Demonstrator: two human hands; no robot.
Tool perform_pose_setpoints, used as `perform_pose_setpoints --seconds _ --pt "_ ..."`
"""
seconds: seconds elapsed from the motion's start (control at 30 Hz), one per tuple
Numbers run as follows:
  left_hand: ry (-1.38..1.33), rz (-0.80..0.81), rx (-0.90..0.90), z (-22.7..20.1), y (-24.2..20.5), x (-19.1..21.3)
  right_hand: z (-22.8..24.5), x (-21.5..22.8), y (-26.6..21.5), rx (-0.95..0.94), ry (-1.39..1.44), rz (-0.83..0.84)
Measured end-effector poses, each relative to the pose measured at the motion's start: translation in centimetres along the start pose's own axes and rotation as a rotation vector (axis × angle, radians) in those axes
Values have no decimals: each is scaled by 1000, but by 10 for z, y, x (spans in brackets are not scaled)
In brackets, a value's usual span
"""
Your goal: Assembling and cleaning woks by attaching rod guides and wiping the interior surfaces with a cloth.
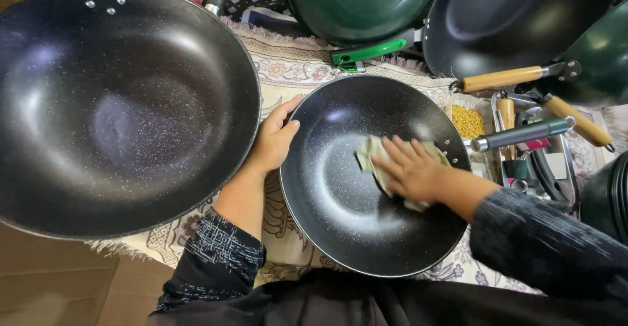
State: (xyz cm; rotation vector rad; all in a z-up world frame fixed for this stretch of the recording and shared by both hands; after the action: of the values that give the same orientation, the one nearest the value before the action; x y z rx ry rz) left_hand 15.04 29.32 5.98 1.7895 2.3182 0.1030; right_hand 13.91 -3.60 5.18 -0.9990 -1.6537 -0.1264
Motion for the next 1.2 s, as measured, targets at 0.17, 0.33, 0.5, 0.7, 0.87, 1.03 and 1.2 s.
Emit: perform_pose_setpoints --seconds 0.17,0.33,0.5,0.7,0.87,1.03,1.2 --pt "-100 29 -18 19 7 1 28 31 84 -94 203 -124" --pt "-88 58 -77 35 12 2 104 63 91 104 245 -340" --pt "-125 36 -17 22 6 2 128 46 6 453 489 -286" --pt "-134 19 -15 16 3 1 41 47 -16 81 96 16" --pt "-84 -8 -30 11 2 0 -35 63 42 57 -302 -1016" --pt "-16 -22 -60 11 2 0 -7 52 121 63 -106 -1272" --pt "25 -69 -82 23 3 2 81 60 144 191 497 -1044"
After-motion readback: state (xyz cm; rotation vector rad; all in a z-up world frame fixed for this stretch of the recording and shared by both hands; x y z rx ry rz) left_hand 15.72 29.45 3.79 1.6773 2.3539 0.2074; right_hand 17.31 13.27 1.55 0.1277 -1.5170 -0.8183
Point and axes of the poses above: each hand's wrist, its own y-axis towards the middle knuckle, its own x-axis out of the back of the hand, z = x × y, the point moved 5 cm from there along y, towards the middle knuckle, and after that the axes turned 14 degrees about -z, right-handed, at the moved point
